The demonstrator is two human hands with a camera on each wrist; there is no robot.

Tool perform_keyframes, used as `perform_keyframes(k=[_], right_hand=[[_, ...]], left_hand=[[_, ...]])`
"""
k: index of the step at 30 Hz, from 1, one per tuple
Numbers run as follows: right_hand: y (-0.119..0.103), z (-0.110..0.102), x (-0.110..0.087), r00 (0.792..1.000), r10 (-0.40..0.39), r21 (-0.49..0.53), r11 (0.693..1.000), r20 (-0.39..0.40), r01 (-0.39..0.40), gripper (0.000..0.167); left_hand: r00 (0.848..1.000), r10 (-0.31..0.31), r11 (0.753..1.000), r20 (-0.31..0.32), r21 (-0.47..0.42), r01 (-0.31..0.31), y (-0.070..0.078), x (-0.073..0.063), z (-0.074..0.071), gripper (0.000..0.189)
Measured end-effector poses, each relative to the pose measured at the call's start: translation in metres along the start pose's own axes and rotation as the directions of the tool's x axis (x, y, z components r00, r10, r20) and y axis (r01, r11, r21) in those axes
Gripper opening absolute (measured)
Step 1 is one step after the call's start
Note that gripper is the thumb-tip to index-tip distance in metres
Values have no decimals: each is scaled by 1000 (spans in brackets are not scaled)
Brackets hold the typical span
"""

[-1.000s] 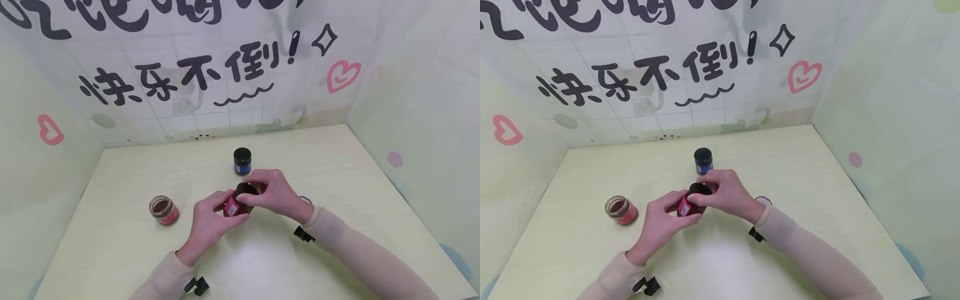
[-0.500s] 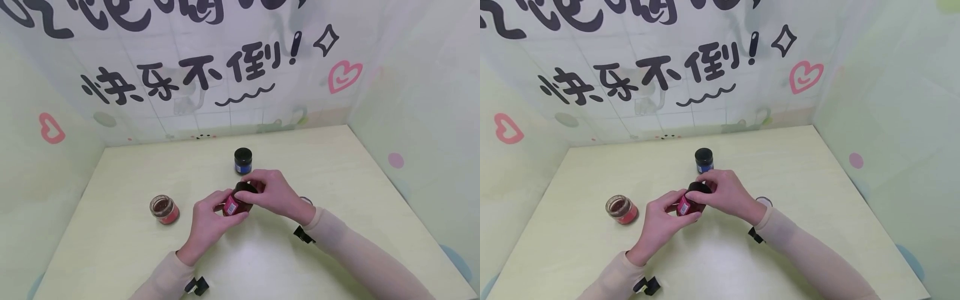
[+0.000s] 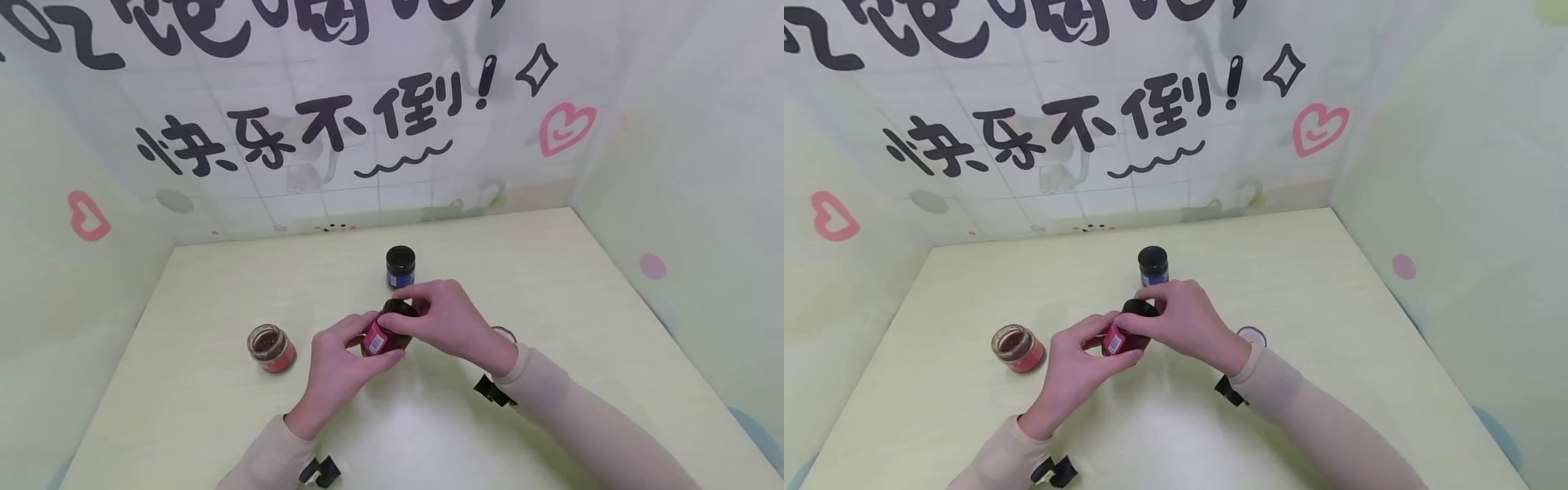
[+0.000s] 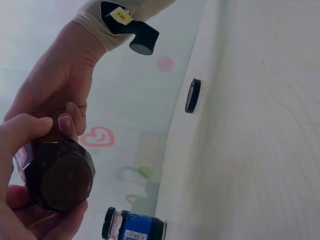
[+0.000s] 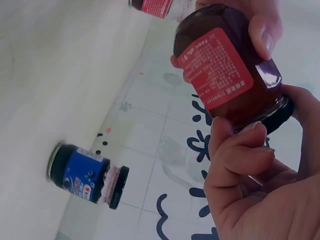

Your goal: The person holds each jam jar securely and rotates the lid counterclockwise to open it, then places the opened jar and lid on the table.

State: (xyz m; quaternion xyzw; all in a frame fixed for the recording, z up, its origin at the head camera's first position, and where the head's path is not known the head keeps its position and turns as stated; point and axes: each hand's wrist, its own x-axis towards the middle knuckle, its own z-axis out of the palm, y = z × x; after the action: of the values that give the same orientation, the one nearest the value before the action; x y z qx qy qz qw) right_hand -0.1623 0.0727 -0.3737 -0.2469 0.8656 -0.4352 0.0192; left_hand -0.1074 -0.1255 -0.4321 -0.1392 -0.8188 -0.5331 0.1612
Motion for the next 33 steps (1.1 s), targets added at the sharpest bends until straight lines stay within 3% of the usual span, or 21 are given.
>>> perform_keyframes(k=[4, 8, 33], right_hand=[[-1, 0, -1, 1000, 0, 75, 997, 8, -1, 20], [1, 0, -2, 1000, -8, 109, 994, 28, 5, 20], [10, 2, -1, 985, -172, 131, 977, 19, 168, 12]], left_hand=[[1000, 22, 1000, -9, 10, -22, 1, 2, -1, 49], [1000, 6, 1000, 2, 10, -6, 2, 1, -2, 50], [1000, 12, 1000, 20, -2, -12, 3, 2, -3, 51]])
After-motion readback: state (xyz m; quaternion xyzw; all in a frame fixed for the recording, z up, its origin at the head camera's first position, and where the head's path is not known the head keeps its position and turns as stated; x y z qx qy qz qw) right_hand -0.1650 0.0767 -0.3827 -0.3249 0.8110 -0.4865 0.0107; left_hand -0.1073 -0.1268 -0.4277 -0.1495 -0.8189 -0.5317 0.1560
